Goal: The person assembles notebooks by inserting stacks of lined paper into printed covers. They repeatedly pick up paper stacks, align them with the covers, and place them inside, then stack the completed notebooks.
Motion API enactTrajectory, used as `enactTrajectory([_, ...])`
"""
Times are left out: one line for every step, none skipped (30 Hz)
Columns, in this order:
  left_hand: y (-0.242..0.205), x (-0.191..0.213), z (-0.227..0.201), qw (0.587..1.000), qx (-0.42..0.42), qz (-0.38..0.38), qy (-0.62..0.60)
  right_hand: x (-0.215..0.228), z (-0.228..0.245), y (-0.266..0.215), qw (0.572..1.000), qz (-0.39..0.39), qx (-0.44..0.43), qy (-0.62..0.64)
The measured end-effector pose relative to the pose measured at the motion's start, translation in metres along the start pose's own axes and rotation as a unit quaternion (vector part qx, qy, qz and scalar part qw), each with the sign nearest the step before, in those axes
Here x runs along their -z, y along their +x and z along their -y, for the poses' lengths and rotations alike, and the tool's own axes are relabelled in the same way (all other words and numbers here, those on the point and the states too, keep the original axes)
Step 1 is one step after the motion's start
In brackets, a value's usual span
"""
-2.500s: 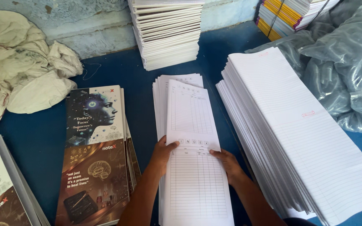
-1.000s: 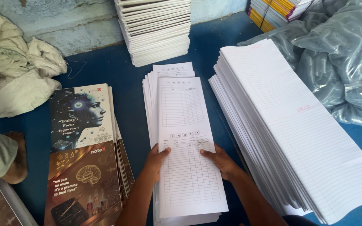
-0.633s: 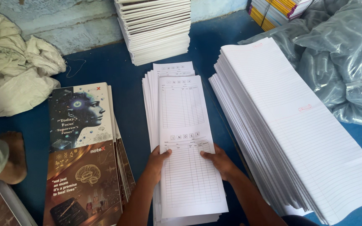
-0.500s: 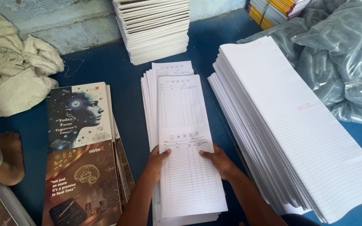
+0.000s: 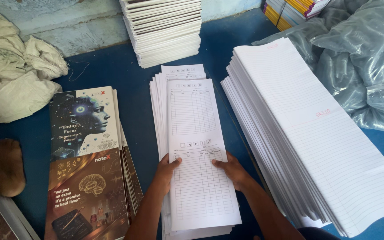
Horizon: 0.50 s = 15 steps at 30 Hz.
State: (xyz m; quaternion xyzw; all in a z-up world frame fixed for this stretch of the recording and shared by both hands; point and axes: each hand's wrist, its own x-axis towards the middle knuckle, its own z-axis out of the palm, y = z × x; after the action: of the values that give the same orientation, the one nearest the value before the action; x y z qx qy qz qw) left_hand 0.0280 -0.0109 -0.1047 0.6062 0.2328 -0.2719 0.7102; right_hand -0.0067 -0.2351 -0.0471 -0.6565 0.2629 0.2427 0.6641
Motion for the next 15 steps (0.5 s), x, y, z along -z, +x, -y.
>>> enactTrajectory([0.0002, 0.0003, 0.0006, 1.000, -0.005, 0.005, -0.005, 0.0000, 0.0000, 0.0001, 1.000, 0.004, 0.004, -0.001])
enactTrajectory([0.0005, 0.0004, 0.0012, 1.000, -0.009, 0.009, -0.010, 0.0001, 0.0000, 0.0000, 1.000, 0.005, 0.004, 0.001])
enactTrajectory([0.0011, 0.0003, 0.0015, 1.000, -0.005, 0.006, -0.009, 0.0004, 0.0000, -0.0001, 1.000, 0.006, 0.003, 0.003])
enactTrajectory([0.0018, 0.0006, 0.0020, 1.000, -0.001, 0.003, -0.008, 0.0005, -0.0004, -0.0001, 1.000, 0.008, 0.003, 0.006])
enactTrajectory([0.0025, 0.0008, 0.0026, 1.000, 0.003, -0.001, -0.007, 0.0005, -0.0008, 0.0001, 1.000, 0.008, 0.004, 0.006])
enactTrajectory([0.0031, 0.0012, 0.0033, 1.000, -0.002, 0.003, -0.011, 0.0005, -0.0011, 0.0002, 1.000, 0.009, 0.005, 0.006])
enactTrajectory([0.0035, 0.0016, 0.0041, 1.000, -0.007, 0.006, -0.015, 0.0005, -0.0013, 0.0004, 1.000, 0.010, 0.007, 0.007])
enactTrajectory([0.0040, 0.0018, 0.0046, 1.000, -0.012, 0.010, -0.020, 0.0006, -0.0012, 0.0007, 1.000, 0.009, 0.005, 0.006])
enactTrajectory([0.0043, 0.0019, 0.0051, 1.000, -0.015, 0.012, -0.022, 0.0008, -0.0011, 0.0010, 1.000, 0.007, 0.004, 0.006])
enactTrajectory([0.0043, 0.0022, 0.0056, 0.999, -0.019, 0.014, -0.023, 0.0008, -0.0011, 0.0011, 1.000, 0.005, 0.003, 0.005])
enactTrajectory([0.0043, 0.0023, 0.0057, 0.999, -0.022, 0.015, -0.025, 0.0010, -0.0010, 0.0012, 1.000, 0.006, 0.003, 0.006])
enactTrajectory([0.0043, 0.0022, 0.0055, 0.999, -0.021, 0.014, -0.022, 0.0011, -0.0011, 0.0012, 1.000, 0.006, 0.003, 0.007])
enactTrajectory([0.0043, 0.0020, 0.0051, 1.000, -0.019, 0.012, -0.019, 0.0010, -0.0013, 0.0010, 1.000, 0.006, 0.004, 0.008])
enactTrajectory([0.0043, 0.0013, 0.0046, 1.000, -0.018, 0.010, -0.016, 0.0012, -0.0013, 0.0008, 1.000, 0.006, 0.006, 0.008])
enactTrajectory([0.0040, 0.0004, 0.0040, 1.000, -0.015, 0.006, -0.011, 0.0012, -0.0011, 0.0003, 1.000, 0.006, 0.008, 0.008])
